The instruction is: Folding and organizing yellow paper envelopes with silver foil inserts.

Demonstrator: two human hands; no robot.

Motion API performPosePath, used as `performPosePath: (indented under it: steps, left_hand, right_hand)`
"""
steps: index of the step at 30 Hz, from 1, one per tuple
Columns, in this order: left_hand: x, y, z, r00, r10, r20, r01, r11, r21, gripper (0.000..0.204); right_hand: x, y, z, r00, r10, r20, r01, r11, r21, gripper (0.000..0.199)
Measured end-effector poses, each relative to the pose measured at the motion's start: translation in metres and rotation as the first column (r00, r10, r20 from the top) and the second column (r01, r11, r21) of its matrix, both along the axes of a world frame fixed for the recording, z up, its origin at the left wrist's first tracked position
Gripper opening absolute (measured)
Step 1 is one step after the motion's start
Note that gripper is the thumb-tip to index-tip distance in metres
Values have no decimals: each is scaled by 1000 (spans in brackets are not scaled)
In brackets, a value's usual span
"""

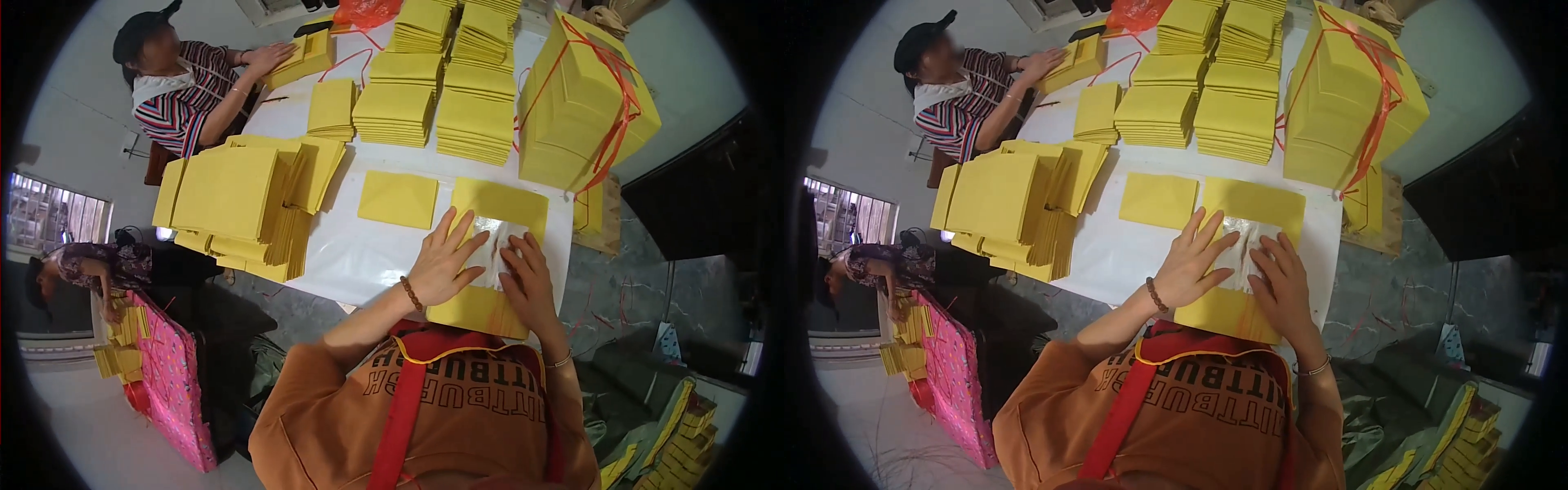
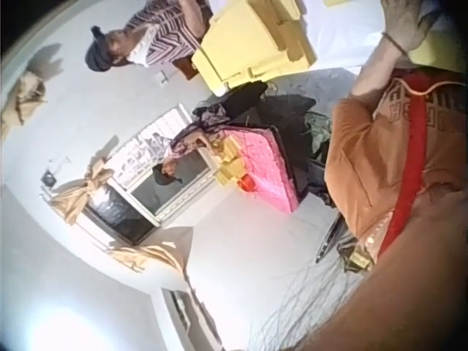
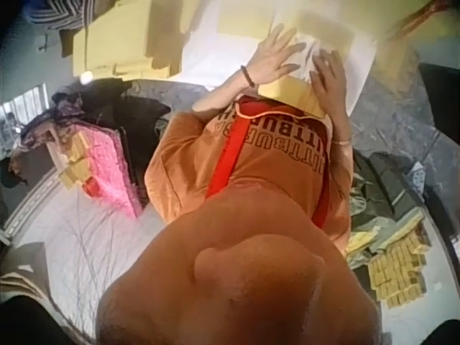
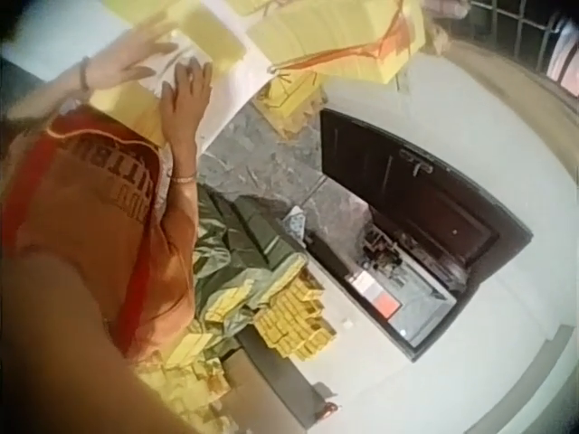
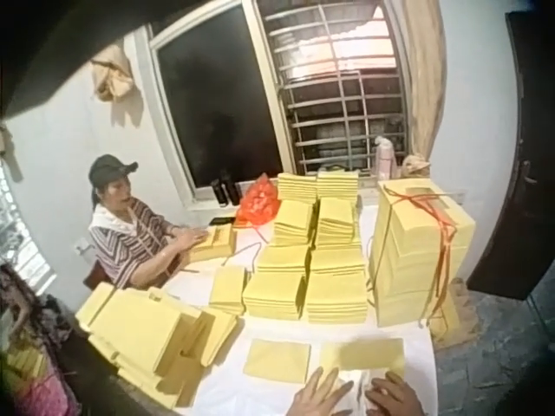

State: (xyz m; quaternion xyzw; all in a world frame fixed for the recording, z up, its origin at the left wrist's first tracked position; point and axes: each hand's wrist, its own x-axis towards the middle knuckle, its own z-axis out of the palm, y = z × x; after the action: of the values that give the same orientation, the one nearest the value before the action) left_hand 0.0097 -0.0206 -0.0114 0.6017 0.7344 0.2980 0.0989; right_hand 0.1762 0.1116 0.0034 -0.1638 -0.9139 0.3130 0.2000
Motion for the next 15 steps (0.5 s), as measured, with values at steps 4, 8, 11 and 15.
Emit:
performPosePath:
  steps: [4, 8, 11, 15]
  left_hand:
    - [0, 0, -2, 1000, 3, -7, -3, 999, 32, 55]
    - [1, -1, -1, 1000, 9, 4, -9, 1000, 26, 53]
    - [-1, 1, 1, 1000, 6, 26, -7, 999, 48, 51]
    - [0, -2, 1, 1000, 14, 23, -15, 999, 36, 51]
  right_hand:
    - [-2, 1, 3, 1000, 20, -20, -21, 999, -25, 32]
    - [0, 1, -1, 999, 23, -23, -23, 1000, 4, 33]
    - [-2, 3, -2, 999, 27, -18, -27, 1000, -10, 35]
    - [-1, 1, -3, 1000, 29, -8, -30, 1000, -3, 36]
